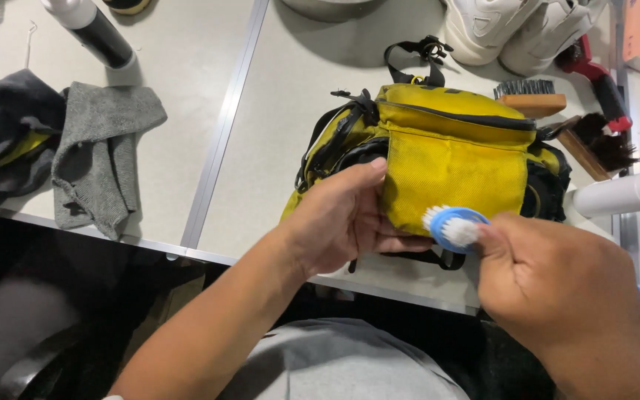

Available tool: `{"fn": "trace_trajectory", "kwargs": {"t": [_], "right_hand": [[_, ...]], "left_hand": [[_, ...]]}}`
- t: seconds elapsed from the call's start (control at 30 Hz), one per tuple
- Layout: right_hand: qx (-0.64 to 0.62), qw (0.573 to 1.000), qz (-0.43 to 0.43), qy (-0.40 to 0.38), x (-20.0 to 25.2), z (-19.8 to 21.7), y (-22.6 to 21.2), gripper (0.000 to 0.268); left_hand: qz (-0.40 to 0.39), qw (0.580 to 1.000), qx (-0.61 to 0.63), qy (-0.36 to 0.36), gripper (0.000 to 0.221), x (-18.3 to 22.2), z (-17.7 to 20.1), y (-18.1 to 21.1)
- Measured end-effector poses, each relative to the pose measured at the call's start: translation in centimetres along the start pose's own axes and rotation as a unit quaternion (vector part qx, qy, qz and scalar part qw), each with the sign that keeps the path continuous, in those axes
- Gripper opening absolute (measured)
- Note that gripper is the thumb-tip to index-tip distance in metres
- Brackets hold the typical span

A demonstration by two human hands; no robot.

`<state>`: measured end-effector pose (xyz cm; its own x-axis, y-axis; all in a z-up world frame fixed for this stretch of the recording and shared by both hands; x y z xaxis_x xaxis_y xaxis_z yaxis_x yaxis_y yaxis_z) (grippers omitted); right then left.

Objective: Cleaning a yellow pouch using cleaning foam, a brush, and a microfiber cloth.

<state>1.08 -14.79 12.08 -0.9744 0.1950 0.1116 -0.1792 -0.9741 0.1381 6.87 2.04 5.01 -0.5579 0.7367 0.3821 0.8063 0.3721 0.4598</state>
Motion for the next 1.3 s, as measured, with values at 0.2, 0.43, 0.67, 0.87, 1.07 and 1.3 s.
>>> {"fn": "trace_trajectory", "kwargs": {"t": [0.2, 0.43, 0.67, 0.87, 1.07, 1.3], "right_hand": [[0.078, 0.997, 0.016, 0.006, -1.9, 1.1, -4.4, 0.049], [0.121, 0.983, 0.134, 0.031, -1.9, 2.0, -6.3, 0.048], [0.178, 0.977, 0.112, 0.029, -1.8, 2.3, -6.3, 0.051], [0.205, 0.973, 0.105, -0.028, -1.7, 2.8, -7.0, 0.054], [0.229, 0.967, 0.099, -0.054, -1.8, 3.0, -6.7, 0.048], [0.202, 0.969, 0.099, -0.104, -2.3, 2.6, -6.8, 0.051]], "left_hand": [[0.009, 0.996, 0.039, -0.076, 0.049, -1.6, 1.2, -1.2], [0.000, 0.996, 0.059, -0.070, 0.024, -1.8, 2.4, -1.8], [0.013, 0.998, 0.050, -0.031, 0.018, -1.8, 2.5, -1.4], [0.006, 0.997, 0.054, -0.055, 0.017, -1.7, 2.1, -1.2], [-0.004, 0.996, 0.062, -0.071, 0.020, -1.9, 2.2, -1.3], [-0.008, 0.999, 0.041, -0.026, 0.030, -2.0, 2.8, -1.3]]}}
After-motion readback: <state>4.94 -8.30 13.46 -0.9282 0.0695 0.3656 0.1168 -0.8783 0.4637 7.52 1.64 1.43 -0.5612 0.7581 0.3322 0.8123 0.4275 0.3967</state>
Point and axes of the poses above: each hand's wrist, its own x-axis away from the middle knuckle, its own z-axis out of the back of the hand, y = z × x, the point moved 7 cm from there along -x, towards the middle knuckle, and after that the axes turned 1 degree about -y, right-handed, at the moved point
